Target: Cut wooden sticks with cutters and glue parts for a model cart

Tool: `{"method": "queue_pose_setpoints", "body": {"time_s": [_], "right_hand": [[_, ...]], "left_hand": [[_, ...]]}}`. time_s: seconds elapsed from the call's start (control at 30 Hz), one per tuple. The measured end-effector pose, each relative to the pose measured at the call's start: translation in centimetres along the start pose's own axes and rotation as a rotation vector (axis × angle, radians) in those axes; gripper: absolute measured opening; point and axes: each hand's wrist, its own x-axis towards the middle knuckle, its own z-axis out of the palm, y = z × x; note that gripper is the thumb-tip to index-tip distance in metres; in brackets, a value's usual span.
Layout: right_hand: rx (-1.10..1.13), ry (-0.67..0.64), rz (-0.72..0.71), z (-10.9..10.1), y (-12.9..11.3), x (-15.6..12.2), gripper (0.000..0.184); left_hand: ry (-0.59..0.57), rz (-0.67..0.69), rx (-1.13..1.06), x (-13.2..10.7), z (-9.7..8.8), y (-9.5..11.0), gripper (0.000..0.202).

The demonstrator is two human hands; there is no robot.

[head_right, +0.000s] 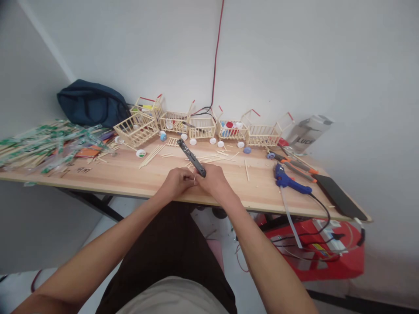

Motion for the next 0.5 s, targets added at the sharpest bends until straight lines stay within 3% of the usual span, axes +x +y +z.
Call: {"method": "queue_pose_setpoints", "body": {"time_s": [0.27, 0.5], "right_hand": [[0.151, -0.004, 0.046, -0.8, 0.5, -0.3, 0.011], [0.280, 0.086, 0.132, -0.5, 1.9, -0.6, 0.014]], "left_hand": [[-0.031, -0.025, -0.081, 0.7, 0.5, -0.5, 0.007], [-0.012, -0.009, 0.027, 0.5, 0.0, -0.3, 0.009]]}}
